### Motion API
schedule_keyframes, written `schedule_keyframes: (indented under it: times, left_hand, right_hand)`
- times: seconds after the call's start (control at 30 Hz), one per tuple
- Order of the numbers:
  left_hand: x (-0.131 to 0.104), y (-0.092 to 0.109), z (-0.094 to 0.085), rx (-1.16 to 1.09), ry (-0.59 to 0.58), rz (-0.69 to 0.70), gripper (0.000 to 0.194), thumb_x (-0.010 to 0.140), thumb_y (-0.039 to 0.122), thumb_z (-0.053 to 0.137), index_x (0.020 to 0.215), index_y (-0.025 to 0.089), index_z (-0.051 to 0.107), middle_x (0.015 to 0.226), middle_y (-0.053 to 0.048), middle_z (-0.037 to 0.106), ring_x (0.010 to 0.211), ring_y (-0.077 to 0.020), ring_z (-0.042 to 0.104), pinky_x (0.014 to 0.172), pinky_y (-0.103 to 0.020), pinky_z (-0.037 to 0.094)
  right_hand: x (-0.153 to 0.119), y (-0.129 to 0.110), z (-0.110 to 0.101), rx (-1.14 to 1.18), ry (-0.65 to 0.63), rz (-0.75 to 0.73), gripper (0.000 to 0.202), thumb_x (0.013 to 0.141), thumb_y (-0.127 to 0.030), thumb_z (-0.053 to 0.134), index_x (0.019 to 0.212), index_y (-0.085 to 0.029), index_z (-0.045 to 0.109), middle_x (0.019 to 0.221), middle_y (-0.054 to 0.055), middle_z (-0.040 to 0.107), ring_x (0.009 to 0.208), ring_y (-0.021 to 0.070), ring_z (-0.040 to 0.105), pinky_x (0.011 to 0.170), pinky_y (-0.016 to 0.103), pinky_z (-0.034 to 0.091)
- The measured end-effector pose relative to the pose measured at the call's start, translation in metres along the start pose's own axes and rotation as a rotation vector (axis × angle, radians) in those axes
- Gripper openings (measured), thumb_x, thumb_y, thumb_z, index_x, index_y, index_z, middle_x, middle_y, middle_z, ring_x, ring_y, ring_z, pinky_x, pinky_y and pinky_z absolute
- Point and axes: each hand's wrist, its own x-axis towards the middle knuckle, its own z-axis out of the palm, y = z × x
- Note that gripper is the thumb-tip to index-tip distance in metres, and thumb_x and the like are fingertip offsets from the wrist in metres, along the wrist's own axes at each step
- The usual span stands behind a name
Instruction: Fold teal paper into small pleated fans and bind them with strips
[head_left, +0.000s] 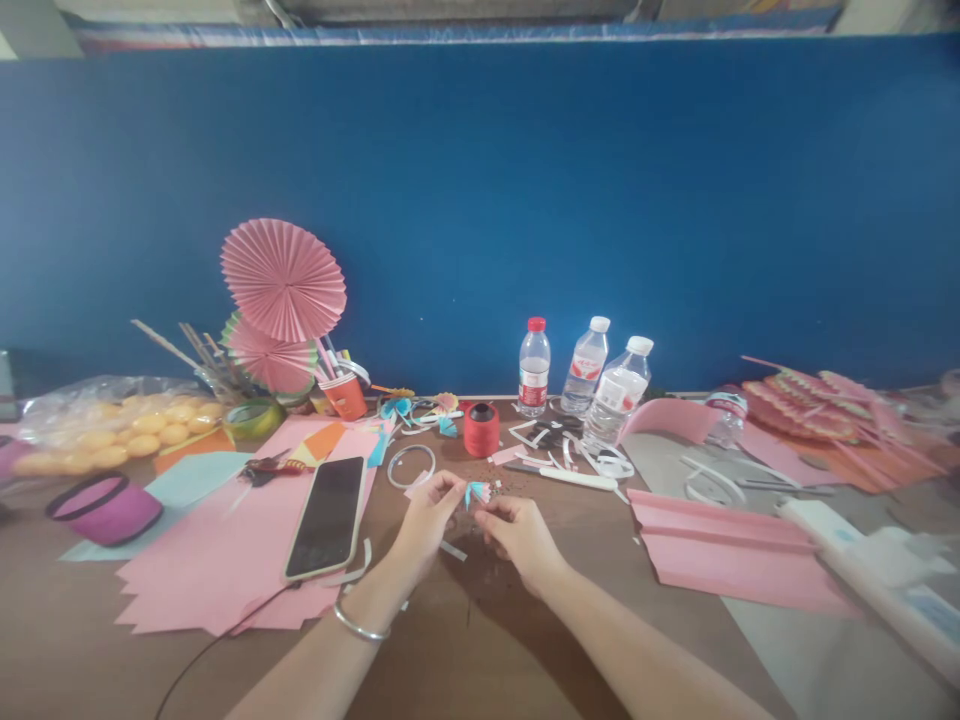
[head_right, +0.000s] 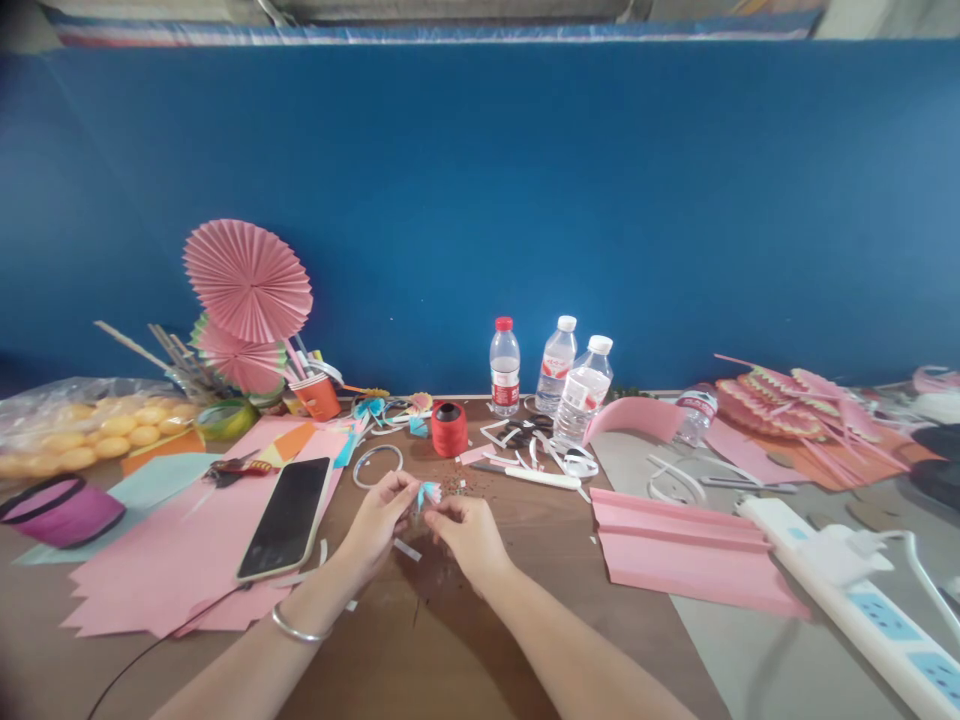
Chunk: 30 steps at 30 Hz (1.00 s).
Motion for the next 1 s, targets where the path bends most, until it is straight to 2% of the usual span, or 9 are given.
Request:
schedule_keyframes:
  times: [0.1, 0.2, 0.33, 0.43, 0.53, 0.67, 0.83, 0.93, 1.0]
  left_hand:
    - [-0.001, 0.0, 0.002, 0.077, 0.007, 0.063, 0.025, 0.074, 0.042, 0.056, 0.071, 0.017, 0.052, 0.054, 0.006, 0.048, 0.04, -0.0059, 0.034, 0.04, -0.018, 0.024]
    - [-0.004, 0.005, 0.001, 0.161, 0.039, 0.158, 0.018, 0.073, 0.034, 0.06, 0.07, 0.017, 0.058, 0.066, 0.001, 0.057, 0.06, -0.0114, 0.049, 0.056, -0.021, 0.037]
    - [-0.01, 0.012, -0.003, 0.383, 0.101, 0.349, 0.011, 0.078, 0.028, 0.054, 0.075, 0.019, 0.059, 0.081, -0.002, 0.06, 0.074, -0.0153, 0.052, 0.07, -0.025, 0.038]
    - [-0.013, 0.014, -0.007, 0.676, 0.071, 0.566, 0.011, 0.081, 0.024, 0.049, 0.076, 0.021, 0.059, 0.084, -0.004, 0.062, 0.083, -0.0181, 0.054, 0.08, -0.029, 0.036]
    - [-0.013, 0.015, -0.011, 0.89, -0.034, 0.674, 0.015, 0.083, 0.021, 0.046, 0.08, 0.022, 0.061, 0.087, -0.005, 0.065, 0.086, -0.0191, 0.055, 0.085, -0.032, 0.033]
    - [-0.014, 0.016, -0.012, 1.122, -0.111, 0.795, 0.018, 0.085, 0.019, 0.044, 0.085, 0.022, 0.062, 0.087, -0.005, 0.066, 0.078, -0.0179, 0.055, 0.075, -0.029, 0.037]
    - [-0.014, 0.012, -0.008, 1.192, -0.129, 1.04, 0.017, 0.085, 0.016, 0.044, 0.079, 0.018, 0.06, 0.081, -0.005, 0.065, 0.07, -0.0162, 0.053, 0.061, -0.026, 0.039]
    - [-0.013, 0.009, -0.007, 1.127, -0.121, 0.982, 0.018, 0.084, 0.017, 0.045, 0.077, 0.017, 0.062, 0.078, -0.006, 0.065, 0.069, -0.017, 0.052, 0.059, -0.027, 0.038]
    - [-0.012, 0.008, -0.005, 0.927, -0.115, 0.805, 0.016, 0.083, 0.019, 0.048, 0.076, 0.018, 0.063, 0.078, -0.006, 0.065, 0.071, -0.0175, 0.052, 0.063, -0.028, 0.039]
  right_hand:
    - [-0.001, 0.001, 0.003, 0.134, -0.025, 0.08, 0.024, 0.067, -0.036, 0.06, 0.073, -0.013, 0.058, 0.045, -0.006, 0.044, 0.034, 0.003, 0.024, 0.035, 0.018, 0.014]
    - [-0.002, -0.002, 0.003, 0.241, -0.049, 0.124, 0.028, 0.066, -0.039, 0.062, 0.075, -0.013, 0.057, 0.045, -0.009, 0.039, 0.035, 0.0018, 0.019, 0.035, 0.018, 0.011]
    - [-0.007, -0.006, 0.006, 0.366, -0.054, 0.18, 0.028, 0.065, -0.039, 0.064, 0.074, -0.014, 0.057, 0.044, -0.01, 0.032, 0.037, 0.0024, 0.017, 0.036, 0.017, 0.009]
    - [-0.013, -0.007, 0.011, 0.441, 0.015, 0.205, 0.023, 0.063, -0.036, 0.065, 0.07, -0.015, 0.057, 0.044, -0.01, 0.03, 0.037, 0.0029, 0.017, 0.036, 0.018, 0.009]
    - [-0.017, -0.014, 0.01, 0.232, 0.134, 0.046, 0.019, 0.068, -0.034, 0.06, 0.065, -0.016, 0.058, 0.045, -0.008, 0.036, 0.039, 0.0047, 0.025, 0.037, 0.019, 0.018]
    - [-0.016, -0.033, -0.001, -0.262, 0.202, -0.281, 0.018, 0.076, -0.03, 0.052, 0.071, -0.017, 0.064, 0.064, 0.0, 0.06, 0.058, 0.0122, 0.05, 0.056, 0.022, 0.037]
    - [-0.007, -0.049, -0.008, -0.548, 0.176, -0.332, 0.021, 0.079, -0.027, 0.047, 0.068, -0.019, 0.061, 0.06, -0.001, 0.06, 0.056, 0.0131, 0.052, 0.054, 0.022, 0.036]
    - [-0.006, -0.049, -0.007, -0.631, 0.138, -0.368, 0.021, 0.081, -0.026, 0.045, 0.068, -0.019, 0.06, 0.06, -0.001, 0.06, 0.055, 0.0127, 0.052, 0.052, 0.021, 0.034]
    - [-0.009, -0.044, -0.006, -0.71, 0.105, -0.461, 0.021, 0.083, -0.025, 0.043, 0.073, -0.019, 0.06, 0.064, -0.001, 0.062, 0.057, 0.0122, 0.053, 0.054, 0.021, 0.034]
